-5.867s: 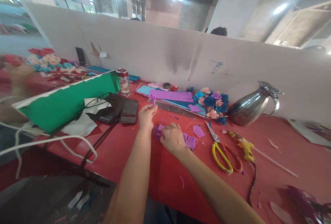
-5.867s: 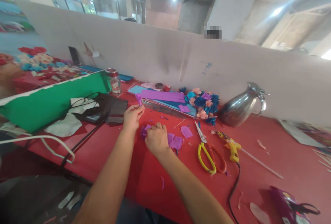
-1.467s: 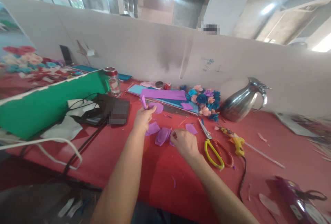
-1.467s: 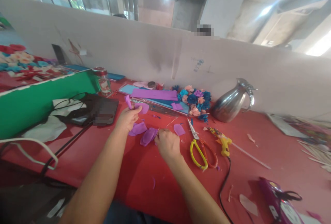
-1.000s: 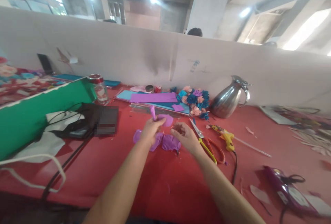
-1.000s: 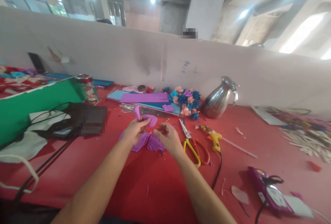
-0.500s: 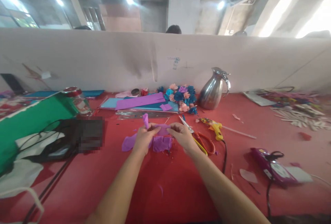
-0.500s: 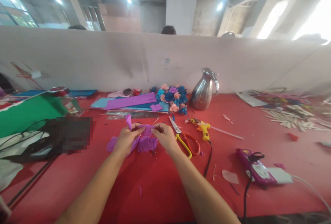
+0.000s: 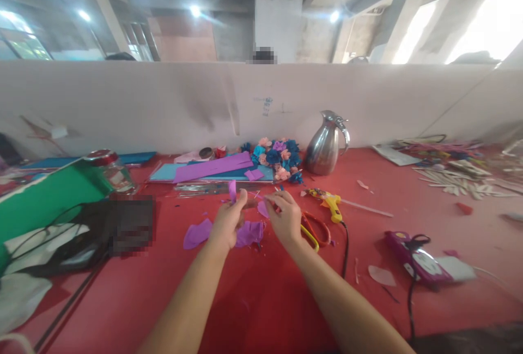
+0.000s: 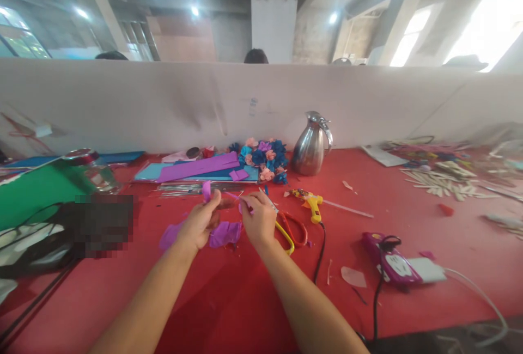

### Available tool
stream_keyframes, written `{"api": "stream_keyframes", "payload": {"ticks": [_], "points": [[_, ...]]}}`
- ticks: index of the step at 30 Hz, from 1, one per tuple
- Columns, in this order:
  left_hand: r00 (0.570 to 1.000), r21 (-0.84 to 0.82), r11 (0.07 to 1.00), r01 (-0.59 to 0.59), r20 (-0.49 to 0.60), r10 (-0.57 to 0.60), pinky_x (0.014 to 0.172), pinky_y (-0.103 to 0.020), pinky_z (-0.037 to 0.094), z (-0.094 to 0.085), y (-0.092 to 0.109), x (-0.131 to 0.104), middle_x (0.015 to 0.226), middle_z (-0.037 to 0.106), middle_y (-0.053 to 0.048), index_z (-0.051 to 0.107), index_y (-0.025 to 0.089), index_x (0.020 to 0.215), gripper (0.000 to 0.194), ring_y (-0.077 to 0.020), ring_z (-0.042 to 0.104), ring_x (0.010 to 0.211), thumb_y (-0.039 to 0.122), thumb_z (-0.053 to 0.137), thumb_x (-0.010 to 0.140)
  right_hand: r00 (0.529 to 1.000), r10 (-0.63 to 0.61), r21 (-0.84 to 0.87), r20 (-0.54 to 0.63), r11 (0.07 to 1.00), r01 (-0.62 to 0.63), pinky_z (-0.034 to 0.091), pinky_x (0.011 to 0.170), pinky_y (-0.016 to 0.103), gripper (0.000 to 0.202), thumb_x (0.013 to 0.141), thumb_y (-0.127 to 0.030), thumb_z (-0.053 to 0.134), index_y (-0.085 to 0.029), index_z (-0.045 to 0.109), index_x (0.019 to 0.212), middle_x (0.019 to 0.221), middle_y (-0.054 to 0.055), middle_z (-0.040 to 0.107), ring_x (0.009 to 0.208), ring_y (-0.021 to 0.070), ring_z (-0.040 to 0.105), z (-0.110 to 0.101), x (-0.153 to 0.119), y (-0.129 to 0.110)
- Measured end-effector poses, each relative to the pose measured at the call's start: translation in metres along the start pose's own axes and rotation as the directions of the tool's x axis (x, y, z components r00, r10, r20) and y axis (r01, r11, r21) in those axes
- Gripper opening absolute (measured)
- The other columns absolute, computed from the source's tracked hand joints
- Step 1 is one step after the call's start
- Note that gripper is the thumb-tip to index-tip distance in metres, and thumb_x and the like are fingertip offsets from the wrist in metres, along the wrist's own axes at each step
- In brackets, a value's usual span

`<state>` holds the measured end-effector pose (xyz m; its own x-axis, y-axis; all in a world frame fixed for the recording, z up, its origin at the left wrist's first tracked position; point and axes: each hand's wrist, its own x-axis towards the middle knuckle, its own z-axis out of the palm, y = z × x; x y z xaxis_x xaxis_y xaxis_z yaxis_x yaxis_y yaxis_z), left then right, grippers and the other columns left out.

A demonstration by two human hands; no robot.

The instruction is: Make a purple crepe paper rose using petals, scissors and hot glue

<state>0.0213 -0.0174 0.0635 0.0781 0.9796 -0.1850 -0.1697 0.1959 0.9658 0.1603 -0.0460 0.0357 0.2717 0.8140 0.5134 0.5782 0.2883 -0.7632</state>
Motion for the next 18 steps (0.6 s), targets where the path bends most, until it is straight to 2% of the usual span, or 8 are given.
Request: {"api": "stream_keyframes", "payload": {"ticks": [3, 5, 7, 9, 12, 13, 15, 18], "points": [[1.000, 0.003, 1.000, 0.021, -0.001, -0.021, 0.041, -0.022, 0.006, 0.006, -0.007, 0.000, 0.039, 0.024, 0.012, 0.066, 0.013, 0.069, 0.041, -0.0023, 0.015, 0.036, 0.043, 0.084, 0.047, 0.990, -0.101, -0.130, 0.095, 0.985, 0.113, 0.046, 0.079, 0.023, 0.026, 0.090, -0.025, 0.048, -0.027, 0.073, 0.095, 0.100, 0.004, 0.067, 0.088, 0.0154, 0.062, 0.001, -0.007, -0.006], [1.000, -0.032, 0.999, -0.013, -0.013, 0.012, 0.041, -0.021, 0.008, 0.003, -0.011, 0.003, 0.041, 0.030, 0.011, 0.065, 0.014, 0.072, 0.039, -0.0021, 0.017, 0.036, 0.037, 0.083, 0.046, 0.981, -0.116, -0.190, 0.155, 0.971, 0.145, 0.046, 0.079, 0.022, 0.028, 0.091, -0.022, 0.046, -0.028, 0.072, 0.100, 0.104, 0.003, 0.066, 0.089, 0.0144, 0.062, 0.003, -0.008, -0.008], [0.999, -0.077, 0.996, -0.037, -0.026, 0.035, 0.041, -0.020, 0.009, -0.004, -0.014, 0.006, 0.040, 0.028, 0.012, 0.061, 0.016, 0.070, 0.030, -0.0023, 0.018, 0.036, 0.032, 0.078, 0.051, 0.978, -0.091, -0.260, 0.190, 0.955, 0.139, 0.045, 0.080, 0.021, 0.030, 0.090, -0.019, 0.045, -0.029, 0.070, 0.104, 0.108, 0.002, 0.066, 0.093, 0.0143, 0.061, -0.001, -0.002, -0.009], [0.997, -0.094, 0.994, -0.059, -0.050, 0.054, 0.040, -0.020, 0.009, -0.010, -0.014, 0.010, 0.038, 0.024, 0.013, 0.057, 0.018, 0.067, 0.023, -0.0029, 0.016, 0.035, 0.028, 0.073, 0.054, 0.984, -0.010, -0.371, 0.178, 0.925, 0.077, 0.045, 0.079, 0.023, 0.030, 0.089, -0.019, 0.045, -0.028, 0.068, 0.105, 0.108, 0.003, 0.066, 0.095, 0.0155, 0.061, -0.013, 0.010, -0.004], [0.995, -0.051, 0.995, -0.084, -0.066, 0.080, 0.039, -0.020, 0.010, -0.018, -0.012, 0.016, 0.039, 0.024, 0.013, 0.052, 0.019, 0.061, 0.017, -0.0030, 0.017, 0.034, 0.026, 0.067, 0.056, 0.978, 0.209, -0.595, 0.029, 0.789, -0.151, 0.045, 0.078, 0.029, 0.027, 0.086, -0.020, 0.046, -0.024, 0.067, 0.102, 0.104, 0.007, 0.067, 0.096, 0.0206, 0.060, -0.050, 0.032, 0.014], [0.995, -0.018, 0.997, -0.078, -0.061, 0.076, 0.039, -0.020, 0.010, -0.021, -0.012, 0.017, 0.039, 0.024, 0.013, 0.052, 0.019, 0.060, 0.018, -0.0030, 0.018, 0.033, 0.026, 0.067, 0.056, 0.959, 0.281, -0.662, -0.025, 0.714, -0.227, 0.045, 0.080, 0.031, 0.026, 0.085, -0.021, 0.047, -0.022, 0.067, 0.102, 0.103, 0.009, 0.067, 0.100, 0.0234, 0.059, -0.064, 0.037, 0.024], [0.997, 0.069, 0.996, -0.062, -0.048, 0.066, 0.039, -0.020, 0.011, -0.026, -0.010, 0.020, 0.039, 0.024, 0.012, 0.054, 0.018, 0.059, 0.018, -0.0032, 0.018, 0.033, 0.028, 0.068, 0.055, 0.883, 0.449, -0.741, -0.139, 0.545, -0.394, 0.045, 0.081, 0.038, 0.030, 0.083, -0.028, 0.050, -0.018, 0.064, 0.107, 0.108, 0.014, 0.066, 0.106, 0.0302, 0.056, -0.092, 0.044, 0.046], [0.996, 0.185, 0.980, -0.073, -0.045, 0.082, 0.040, -0.020, 0.012, -0.035, -0.009, 0.021, 0.039, 0.030, 0.011, 0.061, 0.017, 0.064, 0.019, -0.0038, 0.021, 0.035, 0.029, 0.071, 0.054, 0.710, 0.664, -0.720, -0.234, 0.372, -0.585, 0.046, 0.082, 0.044, 0.046, 0.081, -0.035, 0.051, -0.012, 0.057, 0.121, 0.121, 0.022, 0.059, 0.112, 0.0363, 0.055, -0.116, 0.047, 0.077]]}}
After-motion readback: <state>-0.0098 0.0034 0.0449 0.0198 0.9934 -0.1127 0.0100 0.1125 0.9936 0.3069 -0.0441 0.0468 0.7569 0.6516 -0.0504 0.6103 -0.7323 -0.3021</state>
